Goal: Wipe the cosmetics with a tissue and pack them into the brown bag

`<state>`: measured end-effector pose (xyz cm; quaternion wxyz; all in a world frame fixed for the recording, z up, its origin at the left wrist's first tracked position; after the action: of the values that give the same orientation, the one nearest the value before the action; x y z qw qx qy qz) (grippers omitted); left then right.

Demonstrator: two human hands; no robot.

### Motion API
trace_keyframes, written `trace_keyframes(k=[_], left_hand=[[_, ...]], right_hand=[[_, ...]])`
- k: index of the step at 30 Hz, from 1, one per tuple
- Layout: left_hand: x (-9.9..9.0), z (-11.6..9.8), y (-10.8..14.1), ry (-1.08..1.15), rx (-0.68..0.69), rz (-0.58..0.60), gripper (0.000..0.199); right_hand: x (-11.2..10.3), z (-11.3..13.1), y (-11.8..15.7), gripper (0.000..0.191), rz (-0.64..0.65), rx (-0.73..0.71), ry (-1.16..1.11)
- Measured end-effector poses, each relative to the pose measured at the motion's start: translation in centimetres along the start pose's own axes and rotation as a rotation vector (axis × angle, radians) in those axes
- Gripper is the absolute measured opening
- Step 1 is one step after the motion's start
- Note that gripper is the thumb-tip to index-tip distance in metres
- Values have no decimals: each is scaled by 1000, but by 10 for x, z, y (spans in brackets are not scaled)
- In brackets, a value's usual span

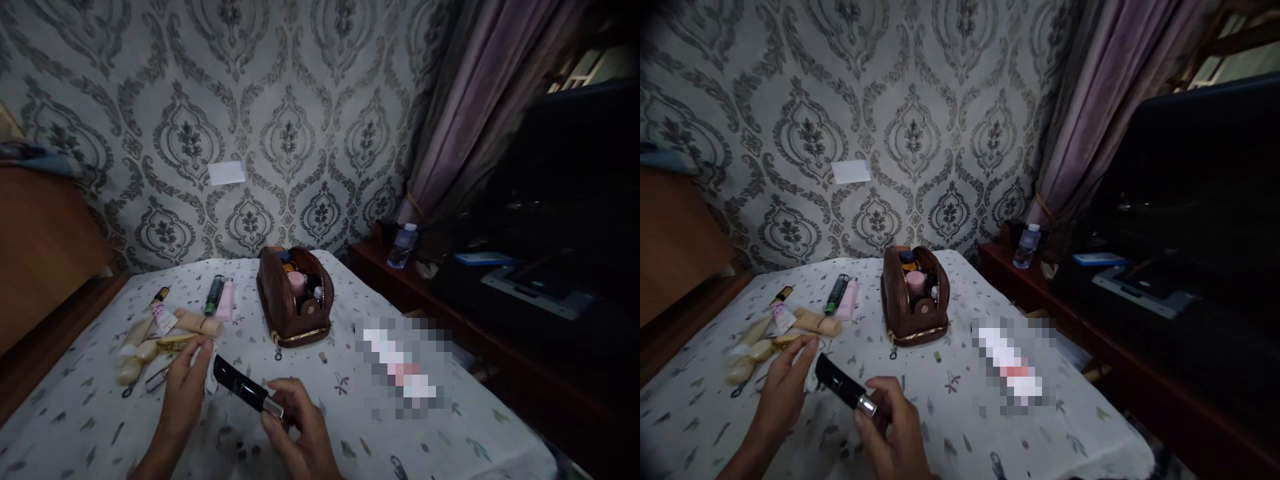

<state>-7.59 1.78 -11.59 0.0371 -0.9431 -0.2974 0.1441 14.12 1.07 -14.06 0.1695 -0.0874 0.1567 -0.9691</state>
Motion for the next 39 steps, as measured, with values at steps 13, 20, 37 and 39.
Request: trace_keyframes(k=[13,20,37,39], left_hand=[[55,21,7,400,-345,262,68],[74,42,26,272,-364,553,61],[104,35,70,406,-397,679,53],[105,37,71,410,-385,681,52]], right_hand=[[-61,53,-38,20,-184,-71,62],[-60,43,-56,31,-200,66,-93],[-15,12,-44,30,114,236,-14],[-19,15,-46,33,110,257,-90]])
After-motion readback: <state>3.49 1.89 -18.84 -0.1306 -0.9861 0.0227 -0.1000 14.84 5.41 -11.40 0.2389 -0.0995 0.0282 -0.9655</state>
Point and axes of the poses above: each hand's wrist, its own y-axis away from the middle knuckle, its own x-axis out of the palm, z = x × y, the point moved 9 cm from there along -y, towards the middle knuckle, and after that the axes turned 12 degrees about -y, right-handed, at the moved point
